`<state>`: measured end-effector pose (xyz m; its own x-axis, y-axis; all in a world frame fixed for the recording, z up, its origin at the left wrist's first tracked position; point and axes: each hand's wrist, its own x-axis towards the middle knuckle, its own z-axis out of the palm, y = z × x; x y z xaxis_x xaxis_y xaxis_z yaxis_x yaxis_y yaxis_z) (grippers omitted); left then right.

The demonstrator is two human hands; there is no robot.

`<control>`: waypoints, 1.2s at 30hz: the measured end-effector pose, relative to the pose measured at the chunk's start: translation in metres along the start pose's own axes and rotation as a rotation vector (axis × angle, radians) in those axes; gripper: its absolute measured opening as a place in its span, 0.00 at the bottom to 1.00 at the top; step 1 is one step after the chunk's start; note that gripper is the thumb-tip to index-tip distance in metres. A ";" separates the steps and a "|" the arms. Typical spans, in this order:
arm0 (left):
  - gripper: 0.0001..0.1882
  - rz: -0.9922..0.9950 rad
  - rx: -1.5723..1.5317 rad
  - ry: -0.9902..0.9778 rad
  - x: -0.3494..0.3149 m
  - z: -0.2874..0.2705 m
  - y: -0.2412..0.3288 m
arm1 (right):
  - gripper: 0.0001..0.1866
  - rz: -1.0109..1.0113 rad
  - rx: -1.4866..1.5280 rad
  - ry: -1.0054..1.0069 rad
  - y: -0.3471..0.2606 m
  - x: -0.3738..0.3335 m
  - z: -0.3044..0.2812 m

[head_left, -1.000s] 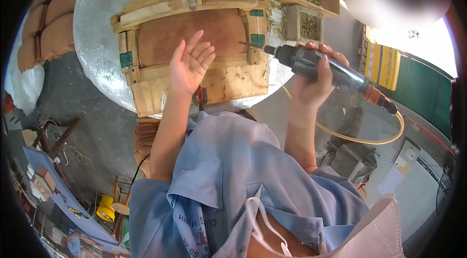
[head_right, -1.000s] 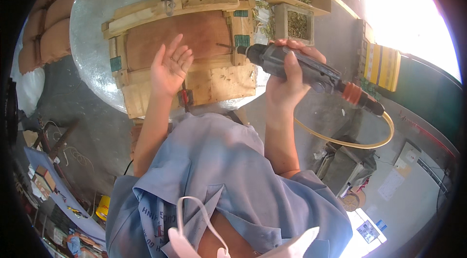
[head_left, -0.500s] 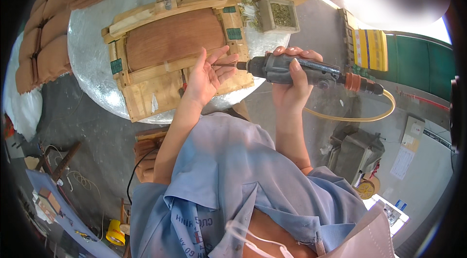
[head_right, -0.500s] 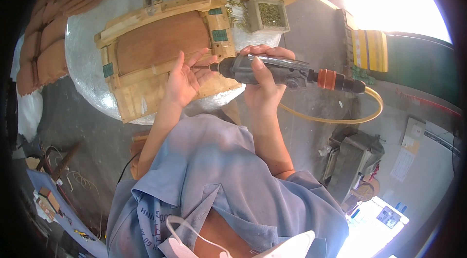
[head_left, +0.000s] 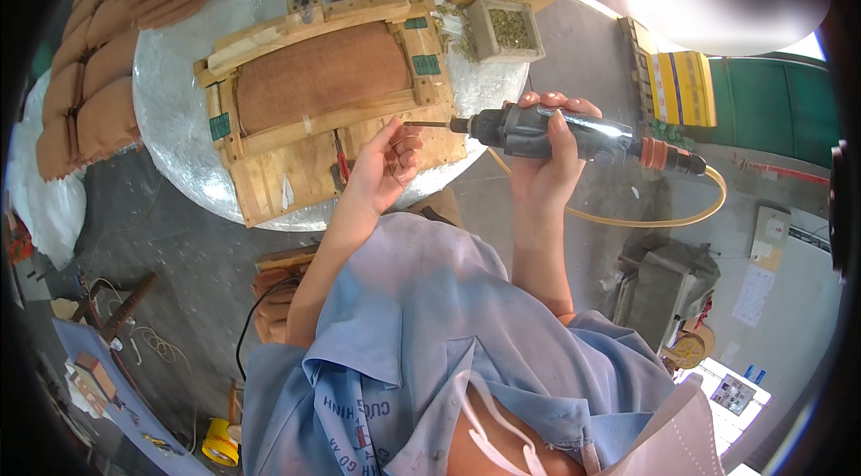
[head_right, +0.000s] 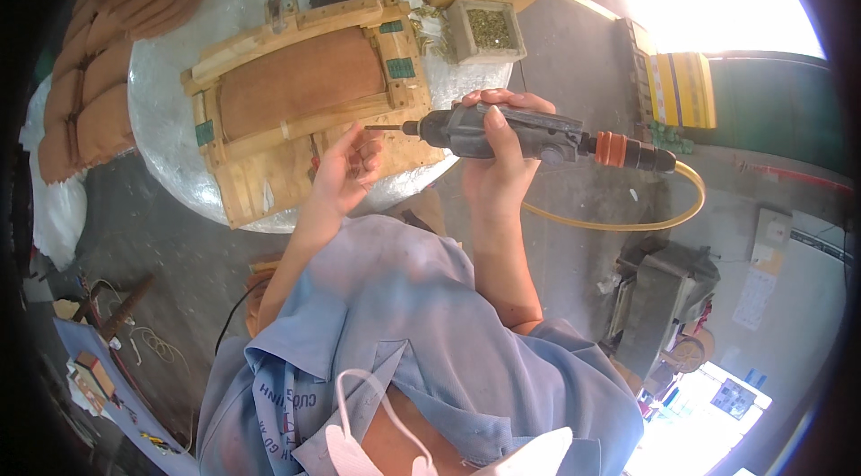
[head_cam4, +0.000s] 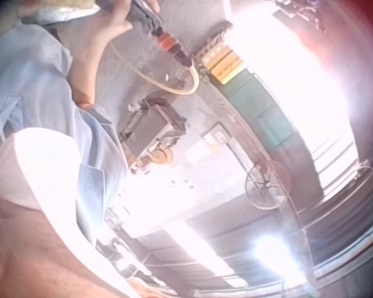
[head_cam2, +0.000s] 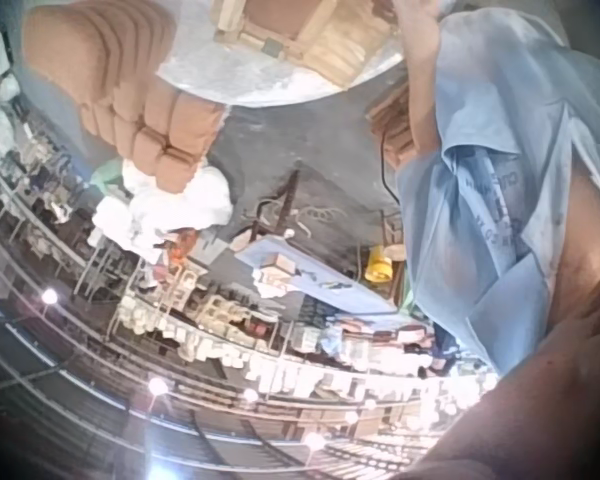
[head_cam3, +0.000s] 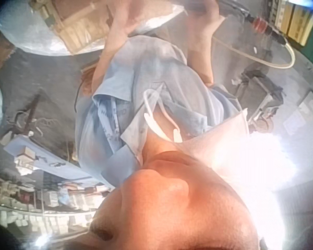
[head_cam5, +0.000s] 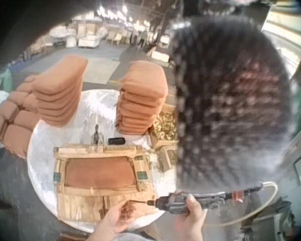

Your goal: The person places a brown shoe insole into a wooden jig, secures it with clamps, and uses a pneumatic drill to fasten screws into the jig. The person repeats this process for multiple insoles, removing the completed unit and placing it aside.

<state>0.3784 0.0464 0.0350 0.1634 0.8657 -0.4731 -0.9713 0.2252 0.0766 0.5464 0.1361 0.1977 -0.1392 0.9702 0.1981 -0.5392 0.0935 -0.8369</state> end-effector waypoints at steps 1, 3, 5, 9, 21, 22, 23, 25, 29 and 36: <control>0.19 -0.003 -0.018 -0.012 -0.001 0.001 -0.001 | 0.18 0.005 0.004 0.010 -0.001 -0.001 -0.001; 0.16 0.003 -0.018 -0.019 0.000 0.000 -0.002 | 0.18 0.011 0.011 0.026 -0.003 -0.002 -0.002; 0.14 0.018 0.011 -0.006 0.001 -0.002 -0.002 | 0.19 0.020 0.015 0.039 -0.004 -0.003 -0.002; 0.11 0.049 0.188 0.001 0.001 -0.005 0.001 | 0.19 0.053 0.000 0.067 -0.009 -0.002 -0.005; 0.06 -0.022 0.489 -0.186 -0.029 -0.031 0.005 | 0.19 0.325 -0.022 0.129 -0.022 0.013 -0.004; 0.07 -0.011 0.481 -0.158 -0.032 -0.029 0.006 | 0.19 0.329 -0.008 0.128 -0.019 0.015 -0.006; 0.07 0.000 0.474 -0.131 -0.032 -0.027 0.006 | 0.19 0.332 0.006 0.127 -0.015 0.018 -0.007; 0.09 0.029 0.432 -0.042 -0.025 -0.028 0.006 | 0.18 0.325 0.028 0.143 -0.006 0.026 -0.007; 0.12 0.092 0.301 0.028 -0.002 -0.009 0.019 | 0.19 0.254 0.049 0.135 0.019 0.045 0.002; 0.15 0.394 0.566 0.525 0.053 -0.038 0.073 | 0.21 -0.026 -0.310 0.039 0.080 0.091 0.006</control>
<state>0.3092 0.0920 -0.0182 -0.4030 0.6407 -0.6535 -0.6858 0.2614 0.6792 0.4855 0.2306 0.1523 -0.0934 0.9739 0.2069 -0.2629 0.1763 -0.9486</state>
